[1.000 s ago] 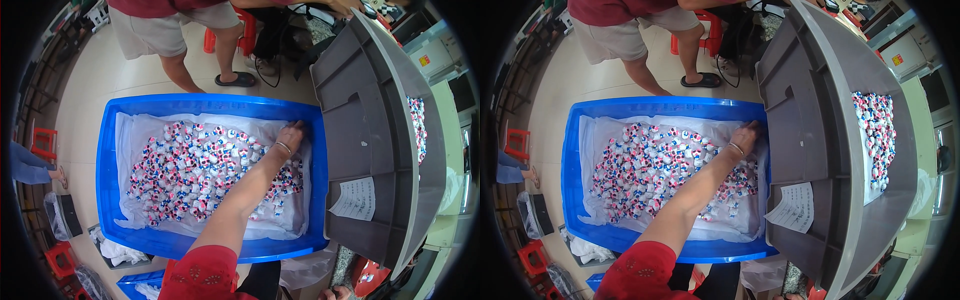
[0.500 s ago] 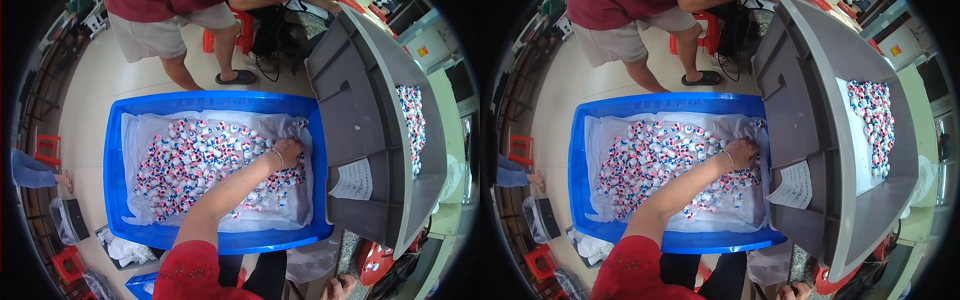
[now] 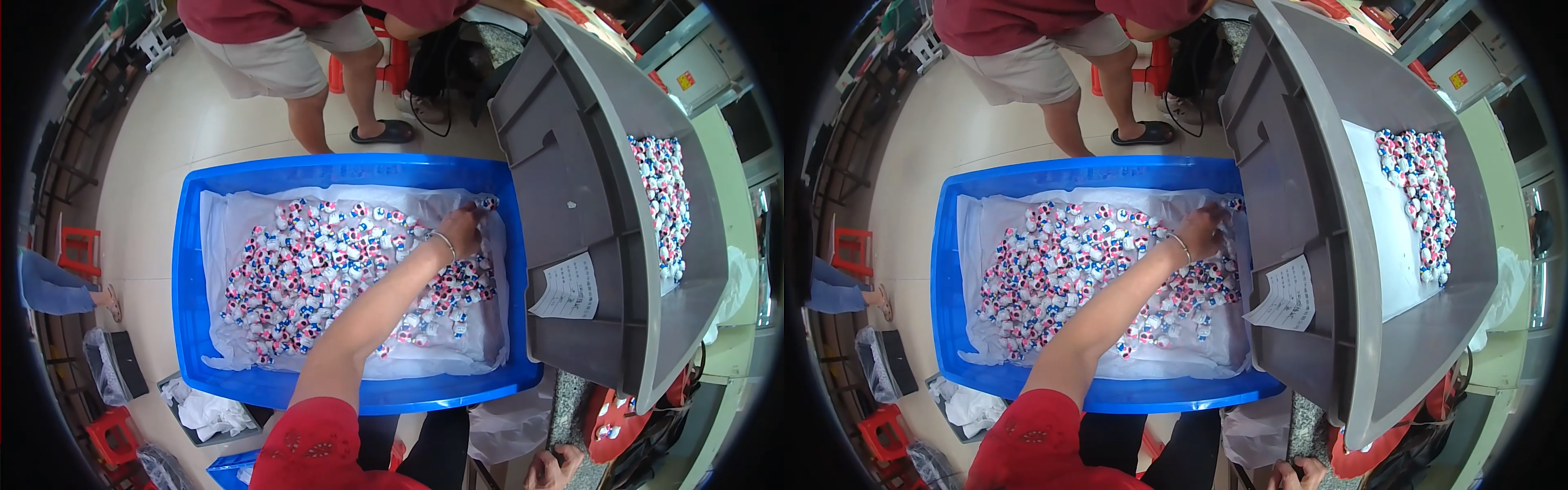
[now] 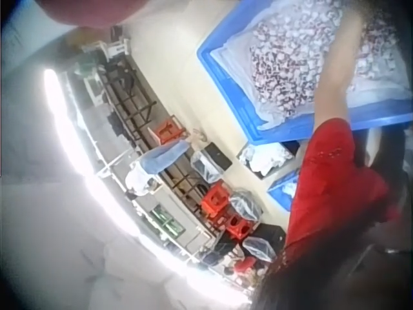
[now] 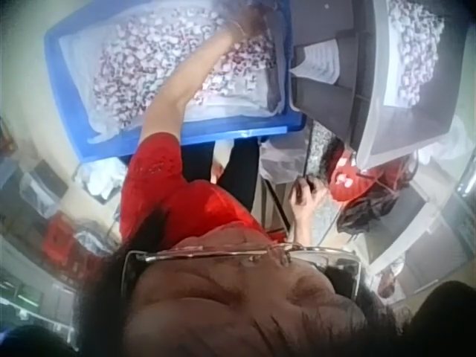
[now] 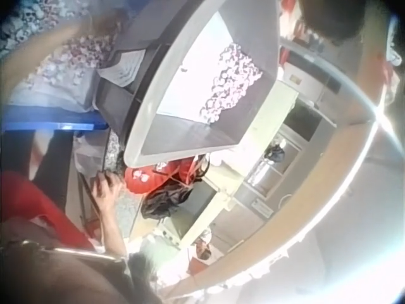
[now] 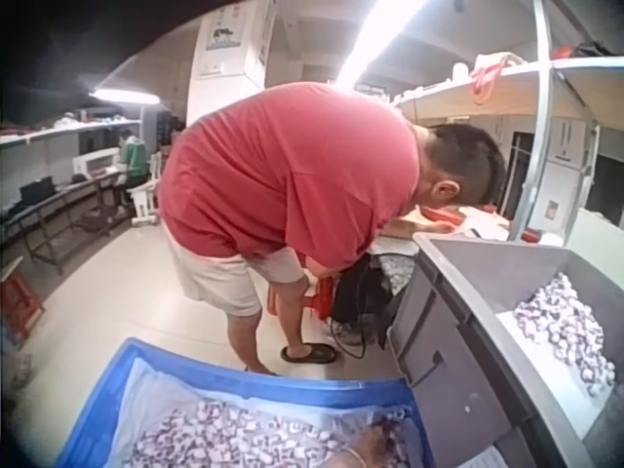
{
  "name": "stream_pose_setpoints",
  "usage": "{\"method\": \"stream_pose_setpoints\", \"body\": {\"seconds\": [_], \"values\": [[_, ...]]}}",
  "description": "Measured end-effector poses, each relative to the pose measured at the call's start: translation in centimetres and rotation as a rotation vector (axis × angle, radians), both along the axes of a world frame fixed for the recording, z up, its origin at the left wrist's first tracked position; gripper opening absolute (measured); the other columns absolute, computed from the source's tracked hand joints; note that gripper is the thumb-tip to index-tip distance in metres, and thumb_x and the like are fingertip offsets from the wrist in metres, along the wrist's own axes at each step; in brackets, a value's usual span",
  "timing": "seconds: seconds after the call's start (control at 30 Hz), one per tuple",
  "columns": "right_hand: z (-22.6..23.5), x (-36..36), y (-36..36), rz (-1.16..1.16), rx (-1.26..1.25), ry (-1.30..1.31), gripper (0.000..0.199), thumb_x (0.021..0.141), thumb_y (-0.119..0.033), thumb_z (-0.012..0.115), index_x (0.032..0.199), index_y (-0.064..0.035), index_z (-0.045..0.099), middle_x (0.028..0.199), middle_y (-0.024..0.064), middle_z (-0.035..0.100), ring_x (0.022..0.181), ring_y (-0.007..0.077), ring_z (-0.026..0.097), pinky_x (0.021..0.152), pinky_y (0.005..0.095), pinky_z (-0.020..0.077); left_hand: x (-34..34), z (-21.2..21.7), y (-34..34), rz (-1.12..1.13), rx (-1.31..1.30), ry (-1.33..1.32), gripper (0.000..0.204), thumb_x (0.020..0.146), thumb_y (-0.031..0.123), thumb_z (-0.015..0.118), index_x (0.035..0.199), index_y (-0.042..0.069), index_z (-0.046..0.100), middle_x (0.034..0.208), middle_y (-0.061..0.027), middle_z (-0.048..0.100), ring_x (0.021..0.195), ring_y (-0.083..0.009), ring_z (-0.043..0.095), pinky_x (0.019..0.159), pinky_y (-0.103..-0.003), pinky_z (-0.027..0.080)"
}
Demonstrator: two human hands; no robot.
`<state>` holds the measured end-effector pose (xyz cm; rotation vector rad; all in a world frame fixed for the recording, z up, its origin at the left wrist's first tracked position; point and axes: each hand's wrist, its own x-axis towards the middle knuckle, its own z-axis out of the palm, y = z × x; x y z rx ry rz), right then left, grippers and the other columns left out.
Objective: Sorting and organizing small colorful plastic toy components from a large blue bin on a factory workbench.
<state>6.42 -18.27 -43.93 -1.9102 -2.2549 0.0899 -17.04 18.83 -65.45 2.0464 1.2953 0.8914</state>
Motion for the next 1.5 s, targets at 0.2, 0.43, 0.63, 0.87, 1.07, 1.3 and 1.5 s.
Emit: {"method": "stream_pose_setpoints", "body": {"seconds": [0.2, 0.43, 0.63, 0.87, 1.07, 1.3, 1.5], "values": [[-1.2, 0.9, 0.0, 0.005, -0.002, 0.021, 0.028, 0.066, -0.005, 0.070, 0.092, -0.0120, 0.063, 0.104, 0.0112, 0.054, 0.097, 0.0330, 0.049, 0.084, 0.0473, 0.0391, 3.1, -1.5, 2.4, 0.093, 0.020, -0.011, 0.034, 0.075, 0.001, 0.056, 0.108, 0.006, 0.056, 0.105, -0.0191, 0.060, 0.094, -0.0392, 0.059, 0.083, -0.044, 0.049], [-1.6, 0.8, 0.1, 0.011, -0.024, -0.007, 0.029, 0.065, -0.005, 0.070, 0.093, -0.0126, 0.063, 0.104, 0.0110, 0.053, 0.098, 0.0330, 0.049, 0.087, 0.0490, 0.0386, 4.8, -4.2, 2.3, 0.086, 0.077, -0.061, 0.033, 0.074, -0.001, 0.054, 0.106, 0.008, 0.057, 0.107, -0.0155, 0.057, 0.106, -0.0377, 0.052, 0.092, -0.042, 0.044], [-1.6, 0.4, 0.1, 0.033, 0.012, -0.009, 0.029, 0.065, -0.006, 0.070, 0.093, -0.0124, 0.063, 0.105, 0.0113, 0.052, 0.098, 0.0333, 0.049, 0.085, 0.0478, 0.0401, 4.8, -4.4, 2.2, 0.081, 0.177, 0.057, 0.033, 0.071, 0.001, 0.054, 0.104, 0.007, 0.058, 0.106, -0.0122, 0.055, 0.104, -0.0333, 0.052, 0.090, -0.039, 0.044], [-2.2, 0.2, 0.0, 0.035, 0.011, -0.035, 0.030, 0.064, -0.005, 0.070, 0.092, -0.0122, 0.063, 0.105, 0.0110, 0.052, 0.098, 0.0334, 0.049, 0.085, 0.0477, 0.0406, 4.6, -4.7, 1.9, 0.056, 0.418, 0.223, 0.020, 0.074, 0.006, 0.051, 0.091, 0.006, 0.062, 0.100, -0.0088, 0.055, 0.099, -0.0252, 0.054, 0.082, -0.030, 0.050], [-2.4, 0.2, -0.1, 0.040, 0.018, -0.025, 0.029, 0.064, -0.006, 0.070, 0.091, -0.0124, 0.063, 0.103, 0.0102, 0.053, 0.097, 0.0322, 0.050, 0.087, 0.0481, 0.0405, 4.0, -6.1, 2.4, -0.038, 0.335, 0.296, 0.021, 0.073, 0.004, 0.051, 0.088, 0.005, 0.066, 0.105, -0.0089, 0.056, 0.101, -0.0258, 0.053, 0.086, -0.031, 0.049], [-1.6, 0.3, -0.4, 0.030, 0.031, -0.008, 0.027, 0.066, -0.005, 0.069, 0.091, -0.0131, 0.063, 0.103, 0.0098, 0.053, 0.096, 0.0317, 0.050, 0.085, 0.0469, 0.0411, 1.6, -3.6, 0.3, 0.080, 0.407, 0.031, 0.026, 0.071, 0.005, 0.054, 0.094, 0.009, 0.064, 0.106, -0.0100, 0.055, 0.100, -0.0276, 0.056, 0.081, -0.034, 0.051], [-1.0, 0.1, -1.1, 0.016, 0.030, -0.018, 0.027, 0.067, -0.004, 0.070, 0.092, -0.0130, 0.063, 0.103, 0.0102, 0.054, 0.094, 0.0328, 0.050, 0.080, 0.0454, 0.0414, 1.2, 1.5, -4.5, -0.172, -0.169, 0.296, 0.017, 0.077, 0.018, 0.057, 0.090, 0.010, 0.065, 0.099, -0.0126, 0.060, 0.099, -0.0301, 0.058, 0.081, -0.040, 0.050]]}}
